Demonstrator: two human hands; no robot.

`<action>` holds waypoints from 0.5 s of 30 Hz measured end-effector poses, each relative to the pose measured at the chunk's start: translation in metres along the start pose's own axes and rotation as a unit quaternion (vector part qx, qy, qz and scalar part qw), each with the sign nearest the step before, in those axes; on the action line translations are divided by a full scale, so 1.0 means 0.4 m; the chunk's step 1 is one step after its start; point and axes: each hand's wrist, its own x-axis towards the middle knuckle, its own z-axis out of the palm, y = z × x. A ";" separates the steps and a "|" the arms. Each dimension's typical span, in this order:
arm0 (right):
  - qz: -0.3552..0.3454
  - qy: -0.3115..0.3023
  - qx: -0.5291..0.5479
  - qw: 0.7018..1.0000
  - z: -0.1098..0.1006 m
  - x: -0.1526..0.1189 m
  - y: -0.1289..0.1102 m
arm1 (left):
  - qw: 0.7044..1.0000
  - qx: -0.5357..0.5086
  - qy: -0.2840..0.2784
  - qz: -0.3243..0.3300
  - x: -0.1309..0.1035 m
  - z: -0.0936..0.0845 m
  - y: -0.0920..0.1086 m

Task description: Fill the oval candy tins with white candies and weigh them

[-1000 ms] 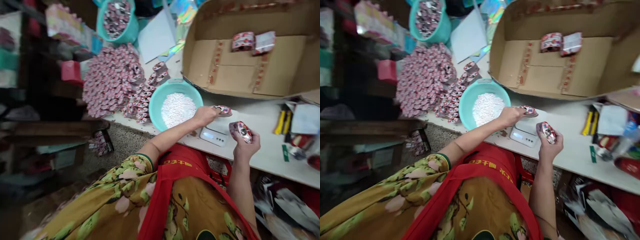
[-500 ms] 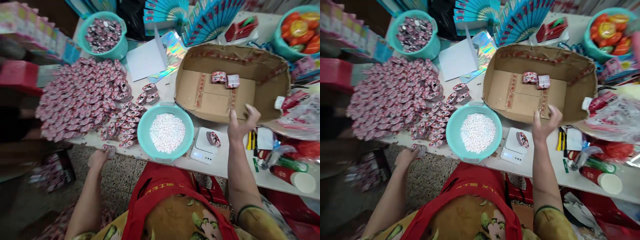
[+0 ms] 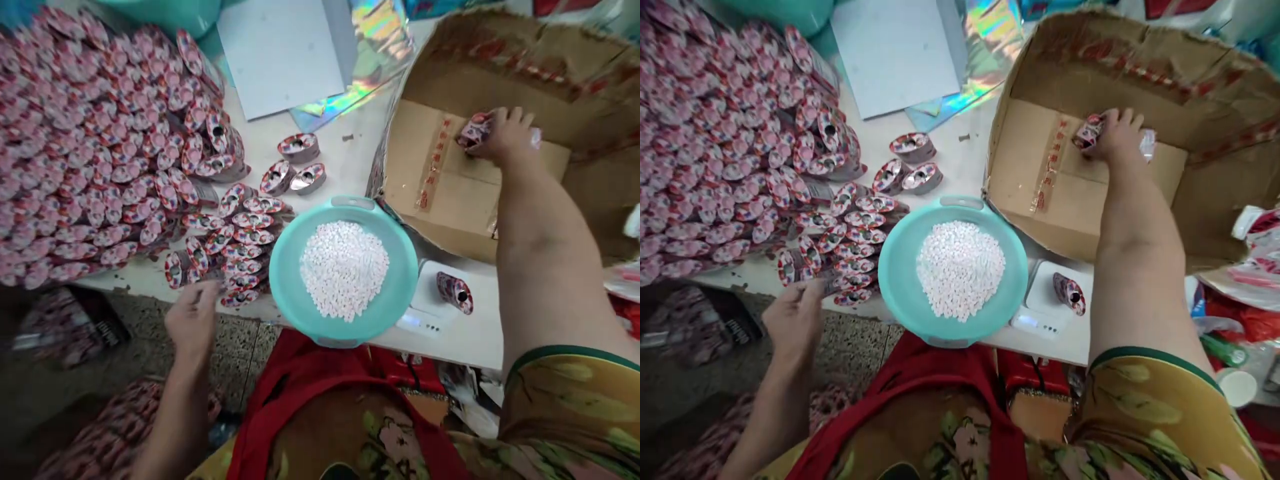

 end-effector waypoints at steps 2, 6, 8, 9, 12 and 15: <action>-0.008 -0.082 0.006 0.997 -0.010 -0.014 -0.013 | 0.986 -0.053 -0.132 0.091 -0.055 0.059 0.084; 0.062 -0.129 0.188 0.972 -0.070 -0.149 -0.066 | 0.851 0.083 -0.420 0.306 -0.115 0.228 0.207; 0.067 -0.102 0.341 0.932 -0.123 -0.249 -0.077 | 0.820 0.162 -0.414 0.360 -0.111 0.297 0.250; 0.060 -0.085 0.429 0.897 -0.154 -0.304 -0.075 | 0.825 0.186 -0.388 0.367 -0.109 0.323 0.269; 0.048 -0.103 0.650 0.751 -0.246 -0.483 -0.053 | 0.838 0.207 -0.343 0.370 -0.130 0.380 0.314; 0.090 -0.202 0.725 0.652 -0.293 -0.676 -0.045 | 0.809 0.220 -0.387 0.384 -0.199 0.394 0.323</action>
